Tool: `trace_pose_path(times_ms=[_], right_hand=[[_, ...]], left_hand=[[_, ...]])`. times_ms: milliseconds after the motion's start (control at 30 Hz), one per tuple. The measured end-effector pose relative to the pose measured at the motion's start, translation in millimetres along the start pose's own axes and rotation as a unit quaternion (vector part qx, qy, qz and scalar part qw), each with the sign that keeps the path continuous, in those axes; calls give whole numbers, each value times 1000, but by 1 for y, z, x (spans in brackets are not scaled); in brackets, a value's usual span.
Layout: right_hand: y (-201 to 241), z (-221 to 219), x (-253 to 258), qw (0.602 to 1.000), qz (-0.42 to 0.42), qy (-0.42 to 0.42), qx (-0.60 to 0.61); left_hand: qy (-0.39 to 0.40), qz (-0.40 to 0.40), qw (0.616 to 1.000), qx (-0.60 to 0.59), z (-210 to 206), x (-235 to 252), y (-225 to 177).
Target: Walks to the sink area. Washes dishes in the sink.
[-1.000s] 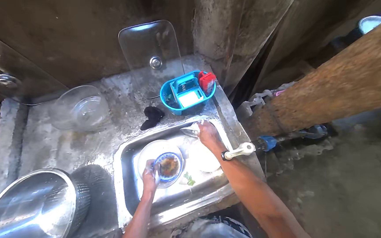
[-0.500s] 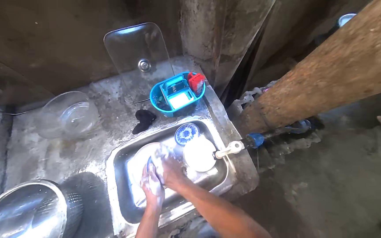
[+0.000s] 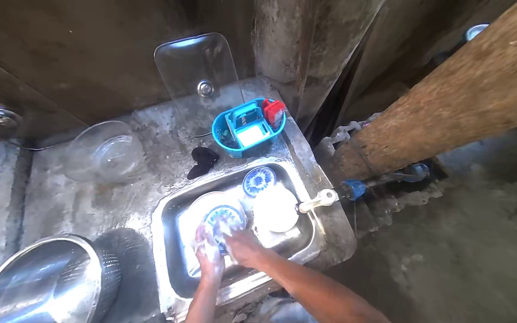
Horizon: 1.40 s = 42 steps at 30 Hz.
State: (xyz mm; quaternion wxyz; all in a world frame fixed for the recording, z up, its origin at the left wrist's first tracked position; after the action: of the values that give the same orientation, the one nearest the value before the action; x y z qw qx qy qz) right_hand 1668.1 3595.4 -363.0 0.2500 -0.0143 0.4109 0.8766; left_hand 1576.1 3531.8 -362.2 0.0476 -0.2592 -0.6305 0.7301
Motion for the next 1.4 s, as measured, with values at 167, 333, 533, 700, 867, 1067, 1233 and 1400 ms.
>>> trace_pose_path(times_ms=[167,333,533,700,867,1067,1233,1400], right_hand=[[5,19,32,996,-80,19,19],[-15,-8,-2,999,-29,-37,11],[-11,29,25,743,-169,-199,617],[-2,-8,0,688,-218,-158,674],[3,29,-8,848,-103,-168,492],[-20,25,0,948,-149,-135,247],[-38,-14,-8,971,-225,64,54],[-15,5,-21,967,-188,167,-46]], left_hand=[[2,29,999,17,-16,-25,13],[-54,5,998,18,18,2,2],[15,32,999,31,9,-22,20],[-47,22,998,-20,-5,-3,28],[-114,7,987,115,20,23,39],[-76,-186,946,254,25,4,-11],[4,-257,924,282,24,19,-38],[0,-226,941,252,22,24,-28]])
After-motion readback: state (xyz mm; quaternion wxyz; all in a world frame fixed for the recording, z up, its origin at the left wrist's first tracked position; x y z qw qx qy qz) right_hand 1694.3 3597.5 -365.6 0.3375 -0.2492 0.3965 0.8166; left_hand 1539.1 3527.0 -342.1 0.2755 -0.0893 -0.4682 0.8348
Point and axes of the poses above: each hand's wrist, its own x-axis towards the middle knuckle, its own z-axis out of the back of the hand, y = z × x, the point moved 5 cm from there along x, towards the middle knuckle, and after that the axes turned 2 degrees about -z, right-handed, at the moved point
